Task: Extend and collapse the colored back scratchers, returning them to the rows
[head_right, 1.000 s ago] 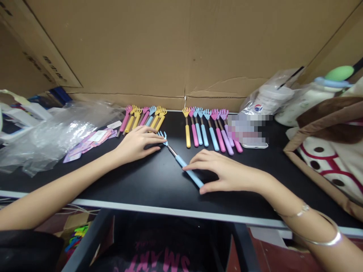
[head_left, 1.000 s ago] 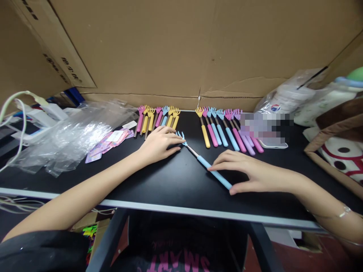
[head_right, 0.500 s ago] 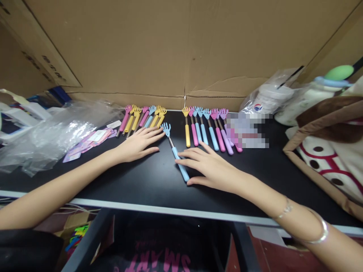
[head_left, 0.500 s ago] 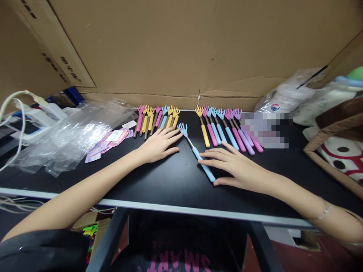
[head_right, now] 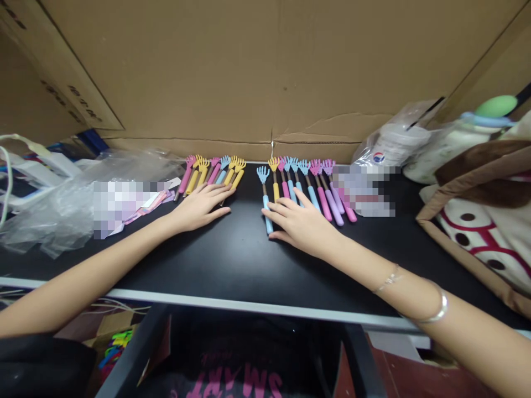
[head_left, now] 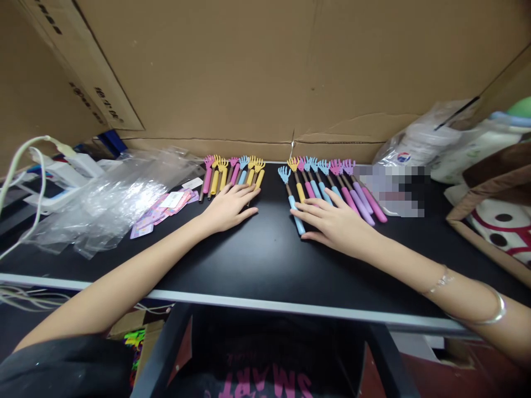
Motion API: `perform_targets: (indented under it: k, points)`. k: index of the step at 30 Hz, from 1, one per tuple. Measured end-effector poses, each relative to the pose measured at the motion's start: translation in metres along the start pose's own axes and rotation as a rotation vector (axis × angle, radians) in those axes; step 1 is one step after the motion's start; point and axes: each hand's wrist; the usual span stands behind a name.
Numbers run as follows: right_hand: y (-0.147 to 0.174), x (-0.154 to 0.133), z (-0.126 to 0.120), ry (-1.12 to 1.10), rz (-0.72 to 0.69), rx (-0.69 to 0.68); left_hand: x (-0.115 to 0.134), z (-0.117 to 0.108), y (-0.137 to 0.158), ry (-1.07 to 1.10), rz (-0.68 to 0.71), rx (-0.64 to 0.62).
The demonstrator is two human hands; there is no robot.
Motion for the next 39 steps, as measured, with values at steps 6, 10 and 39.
perform_targets:
  k: [6, 10, 39]
  points:
    - [-0.016, 0.015, 0.013, 0.077, 0.010, 0.017, -0.002, -0.002, -0.001, 0.029, 0.002, 0.015]
    - [-0.027, 0.023, 0.019, 0.103, 0.028, 0.023, -0.003, -0.002, -0.001, 0.032, 0.013, 0.044]
    - [-0.032, 0.009, 0.010, -0.047, 0.133, 0.106, 0.015, -0.007, 0.008, -0.045, 0.146, 0.138]
Point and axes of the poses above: each hand's wrist, its own y-axis away from the middle knuckle, its own z-axis out of the palm, x = y × z, and after that the axes turned 12 degrees about -x, right-handed
